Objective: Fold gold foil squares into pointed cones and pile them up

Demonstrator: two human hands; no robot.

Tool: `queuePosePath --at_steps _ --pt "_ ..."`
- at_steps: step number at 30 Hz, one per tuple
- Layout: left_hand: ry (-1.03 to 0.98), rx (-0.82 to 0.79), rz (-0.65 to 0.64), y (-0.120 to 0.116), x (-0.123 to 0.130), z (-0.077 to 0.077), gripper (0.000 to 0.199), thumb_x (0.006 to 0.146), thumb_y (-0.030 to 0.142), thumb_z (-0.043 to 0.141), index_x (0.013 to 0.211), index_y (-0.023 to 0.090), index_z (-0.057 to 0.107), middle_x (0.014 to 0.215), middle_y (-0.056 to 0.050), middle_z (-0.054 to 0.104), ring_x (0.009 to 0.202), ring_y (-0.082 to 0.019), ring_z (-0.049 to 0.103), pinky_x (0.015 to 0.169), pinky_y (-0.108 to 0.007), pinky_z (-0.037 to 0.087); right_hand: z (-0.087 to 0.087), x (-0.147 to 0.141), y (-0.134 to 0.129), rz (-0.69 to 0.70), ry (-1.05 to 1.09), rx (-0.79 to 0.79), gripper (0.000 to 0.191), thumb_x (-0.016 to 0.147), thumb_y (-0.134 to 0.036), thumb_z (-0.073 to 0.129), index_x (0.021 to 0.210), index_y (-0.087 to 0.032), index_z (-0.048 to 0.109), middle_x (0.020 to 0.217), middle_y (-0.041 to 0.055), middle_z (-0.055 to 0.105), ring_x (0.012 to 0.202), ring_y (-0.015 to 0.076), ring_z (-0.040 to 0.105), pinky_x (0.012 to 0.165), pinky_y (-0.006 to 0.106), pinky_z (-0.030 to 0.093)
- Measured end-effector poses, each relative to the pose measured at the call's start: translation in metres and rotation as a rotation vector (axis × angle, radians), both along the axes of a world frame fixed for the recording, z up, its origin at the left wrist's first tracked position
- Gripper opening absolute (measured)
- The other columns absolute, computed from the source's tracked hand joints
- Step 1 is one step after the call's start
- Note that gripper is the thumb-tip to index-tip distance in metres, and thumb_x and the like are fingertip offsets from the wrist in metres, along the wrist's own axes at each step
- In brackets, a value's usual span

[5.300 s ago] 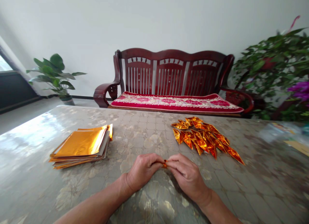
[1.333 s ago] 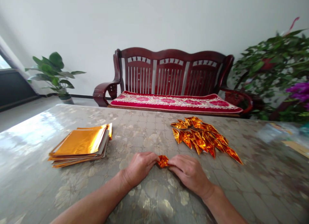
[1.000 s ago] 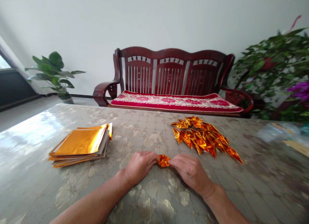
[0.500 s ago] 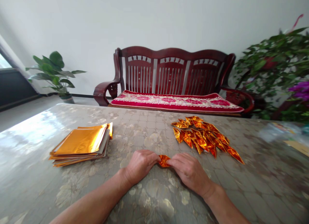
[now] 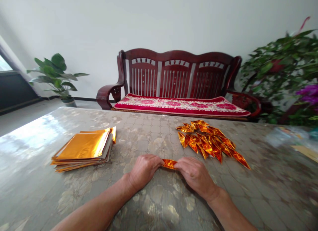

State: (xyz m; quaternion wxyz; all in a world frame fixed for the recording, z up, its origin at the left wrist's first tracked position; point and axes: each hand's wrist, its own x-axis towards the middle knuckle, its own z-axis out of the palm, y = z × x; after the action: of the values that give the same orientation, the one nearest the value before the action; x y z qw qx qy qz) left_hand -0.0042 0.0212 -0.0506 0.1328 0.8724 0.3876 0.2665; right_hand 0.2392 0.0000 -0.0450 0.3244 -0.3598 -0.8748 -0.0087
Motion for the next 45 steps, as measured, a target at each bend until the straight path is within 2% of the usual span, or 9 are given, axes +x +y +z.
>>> queuePosePath --at_steps 7,11,17,24,31,38,45 --pt "-0.126 -0.022 -0.015 0.0 -0.002 0.004 0.019 0.099 0.024 0.051 0.095 0.023 0.07 0.089 -0.001 0.073 0.084 -0.014 0.068 0.077 -0.021 0.049 0.004 0.0 0.0 0.022 0.087 -0.045 0.017 0.097 -0.02 0.054 0.103 -0.021 0.071 0.091 0.0053 0.07 0.082 0.0168 0.065 0.073 0.028 0.051" --pt "-0.135 0.013 -0.019 0.002 -0.002 0.003 0.02 0.099 0.025 0.052 0.093 0.023 0.07 0.087 -0.001 0.073 0.081 -0.014 0.068 0.075 -0.021 0.049 0.003 -0.001 0.0 0.016 0.128 -0.056 0.021 0.097 -0.017 0.053 0.104 -0.023 0.073 0.09 0.0056 0.068 0.081 0.0159 0.064 0.071 0.026 0.053" --pt "-0.137 -0.006 -0.081 0.004 0.0 -0.001 0.021 0.099 0.03 0.053 0.092 0.023 0.072 0.084 0.0 0.074 0.078 -0.013 0.069 0.075 -0.021 0.05 0.004 -0.008 -0.002 0.029 0.173 -0.108 0.02 0.096 -0.019 0.055 0.1 -0.023 0.074 0.088 0.005 0.068 0.079 0.0155 0.065 0.07 0.026 0.054" --pt "-0.232 -0.06 -0.167 0.002 0.003 0.002 0.02 0.099 0.028 0.054 0.095 0.022 0.073 0.091 -0.002 0.075 0.083 -0.014 0.069 0.08 -0.022 0.052 0.0 -0.012 -0.003 0.062 0.251 -0.189 0.017 0.094 -0.017 0.06 0.103 -0.024 0.073 0.096 0.0043 0.071 0.086 0.0158 0.068 0.076 0.026 0.056" --pt "-0.302 -0.068 -0.211 -0.001 0.006 0.003 0.021 0.098 0.028 0.054 0.097 0.022 0.074 0.092 -0.002 0.075 0.084 -0.013 0.069 0.08 -0.021 0.052 -0.002 -0.015 -0.004 0.046 0.296 -0.156 0.016 0.094 -0.017 0.06 0.102 -0.024 0.072 0.097 0.0039 0.073 0.087 0.016 0.069 0.078 0.027 0.058" --pt "-0.318 -0.021 -0.198 -0.006 0.01 0.0 0.021 0.099 0.027 0.053 0.097 0.021 0.073 0.089 -0.003 0.075 0.083 -0.013 0.069 0.079 -0.021 0.053 0.001 -0.02 -0.007 0.059 0.315 -0.125 0.016 0.093 -0.016 0.061 0.101 -0.024 0.072 0.096 0.0047 0.073 0.086 0.0162 0.07 0.076 0.027 0.058" --pt "-0.288 0.064 -0.23 -0.007 0.009 0.006 0.022 0.099 0.03 0.053 0.091 0.019 0.071 0.086 -0.003 0.073 0.079 -0.013 0.068 0.077 -0.02 0.052 0.003 -0.021 -0.01 0.072 0.329 -0.131 0.017 0.092 -0.015 0.06 0.099 -0.024 0.072 0.094 0.0041 0.073 0.084 0.0155 0.07 0.075 0.026 0.057"
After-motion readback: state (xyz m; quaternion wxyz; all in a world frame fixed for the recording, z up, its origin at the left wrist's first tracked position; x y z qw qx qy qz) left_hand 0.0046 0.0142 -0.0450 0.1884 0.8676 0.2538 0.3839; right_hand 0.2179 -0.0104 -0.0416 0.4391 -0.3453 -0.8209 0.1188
